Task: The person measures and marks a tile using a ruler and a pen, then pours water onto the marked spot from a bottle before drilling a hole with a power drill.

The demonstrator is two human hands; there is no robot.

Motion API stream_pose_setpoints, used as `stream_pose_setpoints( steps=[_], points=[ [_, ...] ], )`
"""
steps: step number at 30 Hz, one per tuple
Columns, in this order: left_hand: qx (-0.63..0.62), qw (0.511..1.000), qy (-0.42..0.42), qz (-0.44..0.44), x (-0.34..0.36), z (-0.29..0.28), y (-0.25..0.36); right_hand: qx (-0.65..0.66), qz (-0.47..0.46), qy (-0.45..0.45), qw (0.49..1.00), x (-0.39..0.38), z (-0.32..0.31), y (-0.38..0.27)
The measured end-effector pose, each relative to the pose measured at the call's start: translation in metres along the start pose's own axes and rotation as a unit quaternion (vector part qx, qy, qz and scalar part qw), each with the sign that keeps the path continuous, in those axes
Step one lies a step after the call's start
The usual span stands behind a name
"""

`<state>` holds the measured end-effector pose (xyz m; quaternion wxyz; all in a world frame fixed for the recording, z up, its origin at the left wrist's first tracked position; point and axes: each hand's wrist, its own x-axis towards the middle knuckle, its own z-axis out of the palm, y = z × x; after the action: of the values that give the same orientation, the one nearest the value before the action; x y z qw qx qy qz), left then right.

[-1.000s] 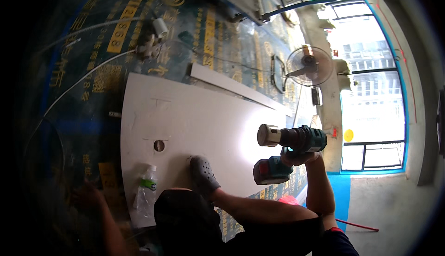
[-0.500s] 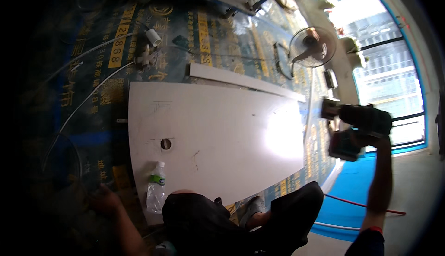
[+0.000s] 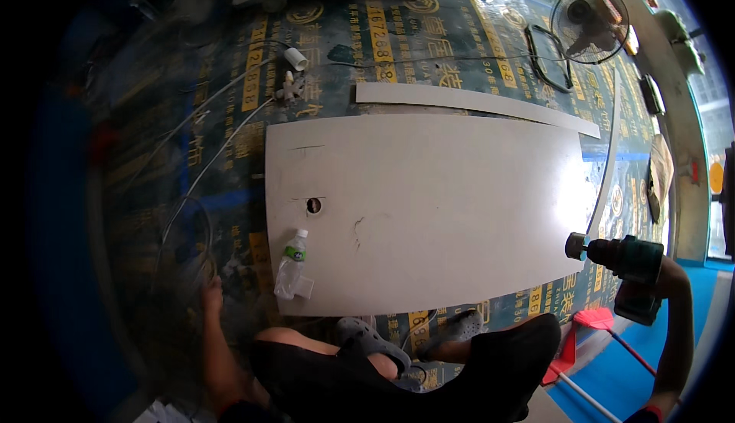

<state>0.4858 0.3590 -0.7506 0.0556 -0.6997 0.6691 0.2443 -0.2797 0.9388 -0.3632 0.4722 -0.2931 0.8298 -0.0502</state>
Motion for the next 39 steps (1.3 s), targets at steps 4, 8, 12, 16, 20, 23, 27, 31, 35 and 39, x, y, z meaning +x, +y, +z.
stream_pose_setpoints(
  steps=[4, 8, 12, 16, 20, 23, 27, 31, 35, 39],
  points=[
    [-0.097, 0.992, -0.03, 0.075, -0.11, -0.034, 0.104, 0.028, 0.085, 0.044, 0.995, -0.032, -0.001, -0.039],
    [-0.226, 0.942, -0.147, 0.202, -0.261, -0.077, 0.275, -0.03, 0.096, -0.018, 0.995, -0.082, -0.006, -0.085],
    [-0.372, 0.849, -0.331, 0.175, -0.402, -0.08, 0.338, 0.096, 0.018, -0.096, 0.991, -0.115, 0.032, -0.081],
    [-0.534, 0.759, -0.369, -0.054, -0.519, -0.131, 0.377, 0.098, -0.095, -0.187, 0.973, -0.153, 0.047, -0.167],
    [-0.383, 0.869, -0.281, 0.134, -0.538, -0.182, 0.372, 0.133, -0.229, -0.228, 0.937, -0.163, 0.064, -0.2],
    [-0.325, 0.895, -0.247, 0.182, -0.527, -0.233, 0.36, 0.15, -0.227, -0.254, 0.928, -0.16, 0.079, -0.227],
    [-0.432, 0.839, -0.326, 0.052, -0.5, -0.26, 0.325, 0.128, -0.257, -0.281, 0.916, -0.146, 0.089, -0.272],
    [-0.348, 0.888, -0.25, 0.165, -0.463, -0.256, 0.267, 0.129, -0.237, -0.301, 0.914, -0.127, 0.089, -0.344],
    [-0.254, 0.891, -0.248, 0.283, -0.362, -0.294, 0.241, 0.109, -0.182, -0.287, 0.934, -0.106, 0.102, -0.437],
    [-0.439, 0.818, -0.339, 0.152, -0.259, -0.354, 0.211, 0.063, -0.101, -0.247, 0.962, -0.077, 0.133, -0.559]
  ],
)
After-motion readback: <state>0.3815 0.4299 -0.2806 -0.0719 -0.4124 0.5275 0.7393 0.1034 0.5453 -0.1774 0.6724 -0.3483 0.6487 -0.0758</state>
